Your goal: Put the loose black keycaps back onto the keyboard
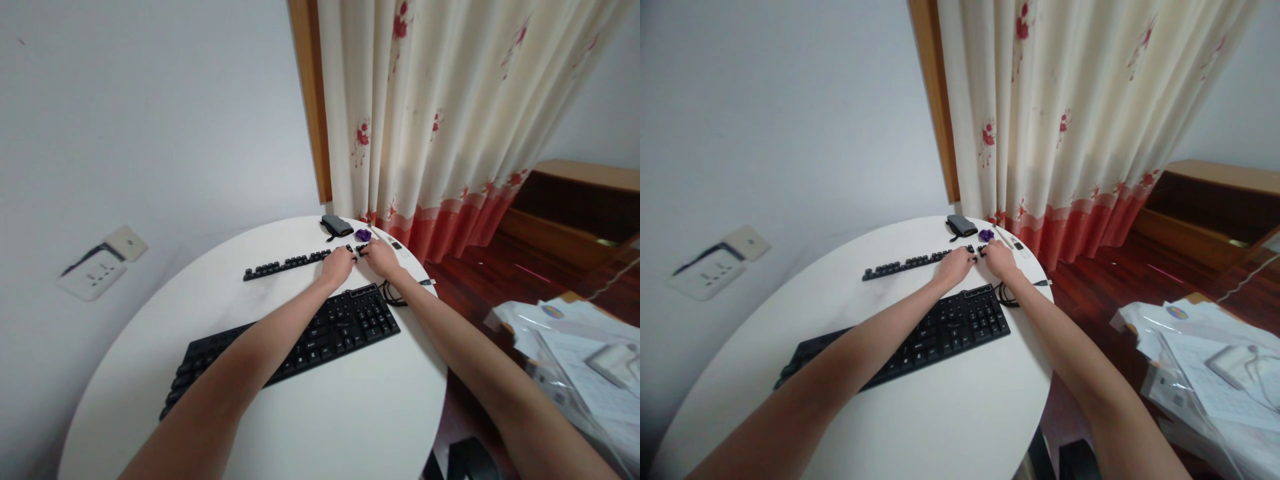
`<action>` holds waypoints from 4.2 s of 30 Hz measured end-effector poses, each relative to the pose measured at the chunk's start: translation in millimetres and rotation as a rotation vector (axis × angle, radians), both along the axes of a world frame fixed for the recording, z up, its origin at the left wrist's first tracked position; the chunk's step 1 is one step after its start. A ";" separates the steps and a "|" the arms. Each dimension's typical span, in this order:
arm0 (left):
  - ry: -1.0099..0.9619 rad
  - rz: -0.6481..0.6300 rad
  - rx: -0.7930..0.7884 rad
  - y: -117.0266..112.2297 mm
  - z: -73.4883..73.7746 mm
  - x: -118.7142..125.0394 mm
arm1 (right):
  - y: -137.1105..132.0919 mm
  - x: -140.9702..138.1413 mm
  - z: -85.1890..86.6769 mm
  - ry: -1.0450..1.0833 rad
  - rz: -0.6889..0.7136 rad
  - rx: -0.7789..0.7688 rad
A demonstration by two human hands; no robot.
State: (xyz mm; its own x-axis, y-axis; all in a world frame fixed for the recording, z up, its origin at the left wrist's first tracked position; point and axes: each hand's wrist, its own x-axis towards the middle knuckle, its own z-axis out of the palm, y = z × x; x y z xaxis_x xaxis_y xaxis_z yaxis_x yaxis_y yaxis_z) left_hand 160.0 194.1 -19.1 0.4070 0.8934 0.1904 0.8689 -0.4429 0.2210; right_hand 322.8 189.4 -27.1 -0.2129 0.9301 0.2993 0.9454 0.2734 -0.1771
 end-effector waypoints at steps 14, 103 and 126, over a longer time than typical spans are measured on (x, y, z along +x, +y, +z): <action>-0.042 -0.203 -0.003 -25.2 0.7 -3.0 | 8.2 3.4 11.1 -0.048 0.095 0.024; -0.094 -0.293 0.153 -161.2 6.2 -67.4 | -130.6 -25.2 -12.2 0.262 0.189 0.043; -0.157 -0.214 0.161 -162.6 3.5 -63.7 | -126.1 -18.4 -19.5 0.442 0.214 0.057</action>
State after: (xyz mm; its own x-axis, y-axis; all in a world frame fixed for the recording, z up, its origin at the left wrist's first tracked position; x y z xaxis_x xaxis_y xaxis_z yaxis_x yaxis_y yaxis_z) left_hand 96.3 31.5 -15.7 0.5367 0.7440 0.3981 0.7133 -0.6521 0.2570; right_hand 304.4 63.3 -46.5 -0.2386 0.8590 0.4530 0.7045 0.4742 -0.5281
